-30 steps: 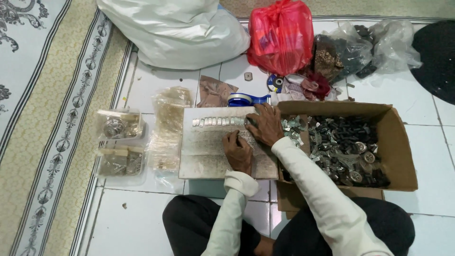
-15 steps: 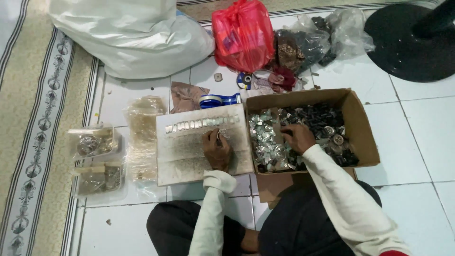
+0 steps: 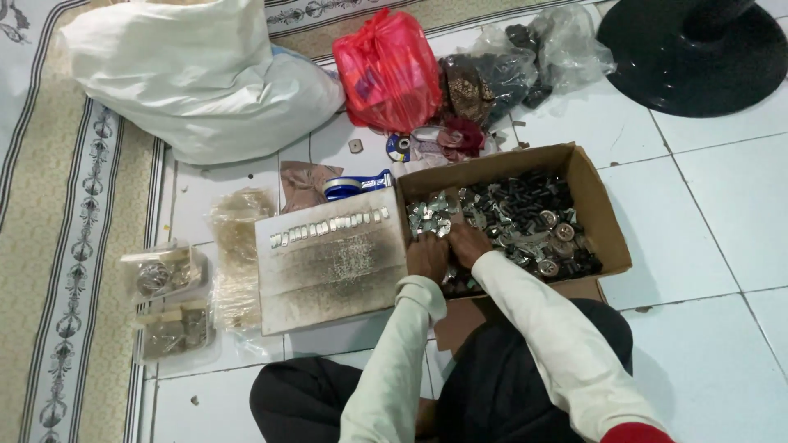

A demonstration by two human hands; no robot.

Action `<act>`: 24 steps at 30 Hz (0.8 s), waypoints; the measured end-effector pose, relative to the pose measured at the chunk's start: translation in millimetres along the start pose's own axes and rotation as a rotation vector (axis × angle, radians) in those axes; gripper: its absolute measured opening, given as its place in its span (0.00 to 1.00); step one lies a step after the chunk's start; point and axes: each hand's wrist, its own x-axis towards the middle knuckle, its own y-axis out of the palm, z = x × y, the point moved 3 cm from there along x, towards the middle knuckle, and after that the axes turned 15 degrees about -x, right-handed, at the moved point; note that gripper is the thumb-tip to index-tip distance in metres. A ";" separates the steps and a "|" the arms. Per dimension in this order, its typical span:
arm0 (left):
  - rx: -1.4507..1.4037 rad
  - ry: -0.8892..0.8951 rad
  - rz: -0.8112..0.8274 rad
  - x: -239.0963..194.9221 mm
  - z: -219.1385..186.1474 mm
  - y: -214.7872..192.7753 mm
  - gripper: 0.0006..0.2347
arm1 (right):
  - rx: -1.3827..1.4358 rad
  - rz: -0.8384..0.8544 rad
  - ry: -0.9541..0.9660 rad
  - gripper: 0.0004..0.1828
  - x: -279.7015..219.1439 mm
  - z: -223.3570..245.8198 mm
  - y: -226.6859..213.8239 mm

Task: The person sits on the floor and sorts small metal hardware pieces from a cardboard box onto a white board. They pick up individual items and place them in a row on the board.

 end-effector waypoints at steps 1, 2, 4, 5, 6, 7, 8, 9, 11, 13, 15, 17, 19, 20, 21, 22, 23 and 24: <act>0.004 0.005 0.004 4.3 1.1 1.0 0.07 | 0.004 -0.001 0.006 0.03 2.0 -0.8 12.1; 0.041 -0.013 0.045 9.0 1.8 3.7 0.07 | -0.007 -0.022 0.011 0.03 3.6 -2.6 23.6; 0.078 -0.029 0.091 12.4 2.4 7.8 0.07 | -0.015 -0.041 0.019 0.04 1.7 -2.2 19.4; 0.077 -0.032 0.110 10.8 2.3 9.4 0.07 | 0.021 -0.045 0.019 0.04 -1.9 0.2 3.2; 0.077 -0.039 0.127 8.6 4.4 10.0 0.07 | 0.057 -0.051 0.015 0.05 -3.3 4.0 -13.6; 0.078 -0.040 0.130 8.0 3.3 9.0 0.07 | 0.060 -0.050 0.015 0.05 -3.9 3.9 -1.0; 0.070 -0.046 0.131 9.0 3.1 6.6 0.08 | 0.036 -0.059 0.023 0.06 -2.1 2.6 10.0; 0.061 -0.052 0.132 9.5 2.9 3.9 0.09 | 0.011 -0.068 0.031 0.07 -0.4 1.7 20.7; 0.098 -0.062 0.159 -1.5 -2.6 -4.5 0.09 | 0.022 -0.062 0.002 0.06 -5.4 4.4 -0.3; 0.135 -0.066 0.185 -3.8 -3.3 -7.0 0.08 | 0.029 -0.055 -0.022 0.06 -7.8 5.5 -16.5; 0.132 -0.027 0.180 0.0 -1.1 -1.6 0.07 | 0.051 -0.027 -0.032 0.03 -9.6 6.1 -25.2; 0.127 -0.031 0.164 -0.4 -2.4 -0.7 0.05 | 0.133 -0.003 -0.032 0.04 -14.2 2.0 -28.5; 0.126 -0.036 0.146 -2.1 -4.3 -10.1 0.04 | 0.215 0.017 -0.032 0.07 -12.5 -2.9 -20.9; 0.126 -0.032 0.149 -4.3 -7.8 -18.2 0.04 | 0.272 0.041 0.005 0.06 -10.9 -7.6 -10.5; 0.126 -0.028 0.151 -6.2 -11.3 -26.1 0.05 | 0.329 0.065 0.041 0.06 -9.4 -12.5 0.2; 0.124 -0.026 0.152 -4.9 -8.6 -18.8 0.05 | 0.328 0.066 0.043 0.06 -12.5 -11.0 -17.4; 0.098 -0.032 0.116 -3.2 -5.9 -12.4 0.05 | 0.371 0.110 0.083 0.06 -15.6 -10.4 -33.3; 0.073 -0.039 0.081 -2.0 -2.8 -6.0 0.06 | 0.415 0.155 0.124 0.07 -18.7 -9.3 -49.1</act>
